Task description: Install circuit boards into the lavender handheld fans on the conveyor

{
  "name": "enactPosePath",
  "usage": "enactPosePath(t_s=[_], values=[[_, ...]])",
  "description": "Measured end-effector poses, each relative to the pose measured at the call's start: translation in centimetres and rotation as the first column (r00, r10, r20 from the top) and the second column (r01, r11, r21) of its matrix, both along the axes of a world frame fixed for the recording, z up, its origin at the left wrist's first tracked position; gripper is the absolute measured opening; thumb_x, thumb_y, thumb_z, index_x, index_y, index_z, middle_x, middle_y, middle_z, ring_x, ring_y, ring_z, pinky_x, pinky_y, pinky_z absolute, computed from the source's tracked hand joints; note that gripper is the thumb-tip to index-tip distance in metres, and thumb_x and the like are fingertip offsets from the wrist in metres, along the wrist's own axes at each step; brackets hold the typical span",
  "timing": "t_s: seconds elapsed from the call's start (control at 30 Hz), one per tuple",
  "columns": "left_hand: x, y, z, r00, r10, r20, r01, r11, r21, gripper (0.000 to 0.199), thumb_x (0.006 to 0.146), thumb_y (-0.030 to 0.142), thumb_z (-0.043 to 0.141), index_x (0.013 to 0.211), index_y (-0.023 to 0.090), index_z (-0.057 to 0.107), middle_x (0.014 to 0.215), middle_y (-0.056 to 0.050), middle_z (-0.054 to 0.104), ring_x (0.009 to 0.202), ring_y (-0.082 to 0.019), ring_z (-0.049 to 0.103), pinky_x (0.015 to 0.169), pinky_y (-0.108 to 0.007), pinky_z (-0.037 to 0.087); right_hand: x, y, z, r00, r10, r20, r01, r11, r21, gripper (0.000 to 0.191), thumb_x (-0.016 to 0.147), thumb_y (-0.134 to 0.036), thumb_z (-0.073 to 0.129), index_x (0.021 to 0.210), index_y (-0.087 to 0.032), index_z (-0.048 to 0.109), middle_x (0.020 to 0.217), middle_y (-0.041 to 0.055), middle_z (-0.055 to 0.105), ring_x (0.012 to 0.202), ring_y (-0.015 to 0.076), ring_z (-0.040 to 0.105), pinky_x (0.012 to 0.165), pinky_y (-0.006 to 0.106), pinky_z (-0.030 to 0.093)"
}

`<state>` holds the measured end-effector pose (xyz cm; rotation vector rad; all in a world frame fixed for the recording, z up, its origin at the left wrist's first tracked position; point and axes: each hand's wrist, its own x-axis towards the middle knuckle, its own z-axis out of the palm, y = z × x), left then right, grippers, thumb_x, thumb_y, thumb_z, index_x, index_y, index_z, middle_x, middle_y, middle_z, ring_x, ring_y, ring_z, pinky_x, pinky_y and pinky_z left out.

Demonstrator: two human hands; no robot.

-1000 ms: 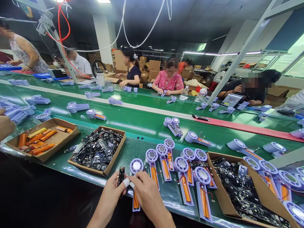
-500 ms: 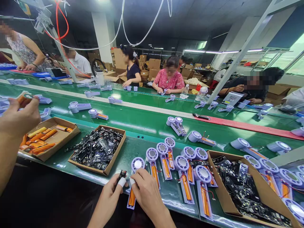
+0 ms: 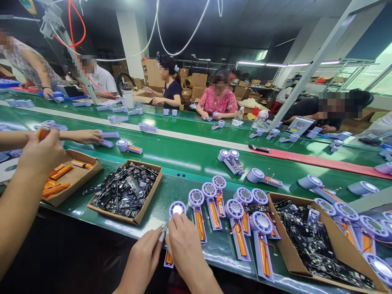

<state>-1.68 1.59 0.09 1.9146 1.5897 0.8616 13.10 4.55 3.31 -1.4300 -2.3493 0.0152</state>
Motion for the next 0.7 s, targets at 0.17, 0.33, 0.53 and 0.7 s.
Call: enactPosePath(t_s=[0.17,0.33,0.53,0.7], values=[[-0.9,0.7,1.5,0.99,-0.133,-0.038,0.131,0.99,-0.041,0.032,0.096,0.021,0.035,0.109,0.019,0.064,0.096,-0.011,0.07,0.087,-0.026,0.066,0.079,-0.036,0.051,0.6,0.1,-0.8,0.994,0.029,-0.11,-0.039,0.995,-0.088,0.017,0.089,-0.007,0.048,0.088,-0.02,0.059,0.088,0.0043,0.057,0.08,0.0203,0.056,0.068,0.031,0.044],[-1.8,1.7,2.6,0.971,-0.237,0.021,0.237,0.97,-0.045,0.026,0.097,0.022,0.038,0.099,0.022,0.064,0.087,-0.005,0.068,0.079,-0.02,0.064,0.072,-0.027,0.047,1.9,0.5,-0.5,0.95,0.086,-0.3,-0.152,0.967,-0.203,0.022,0.094,-0.01,0.045,0.108,-0.023,0.057,0.096,0.0039,0.055,0.085,0.0181,0.056,0.074,0.029,0.046],[-2.1,2.1,2.7,0.957,-0.28,0.077,0.282,0.959,-0.025,0.027,0.097,0.023,0.039,0.092,0.022,0.066,0.084,-0.003,0.068,0.077,-0.019,0.063,0.072,-0.025,0.047,2.4,0.7,0.4,0.924,0.159,-0.347,-0.255,0.934,-0.25,0.019,0.096,-0.014,0.045,0.097,-0.022,0.062,0.09,0.0026,0.052,0.081,0.0164,0.055,0.073,0.028,0.046],[-2.0,2.1,2.7,0.953,-0.275,0.125,0.285,0.956,-0.07,0.026,0.097,0.026,0.04,0.096,0.024,0.066,0.09,-0.003,0.069,0.085,-0.019,0.064,0.078,-0.025,0.047,2.5,0.4,-0.3,0.876,0.099,-0.472,-0.239,0.94,-0.244,0.02,0.093,-0.014,0.049,0.102,-0.024,0.063,0.096,0.0041,0.057,0.087,0.018,0.057,0.079,0.03,0.048]])
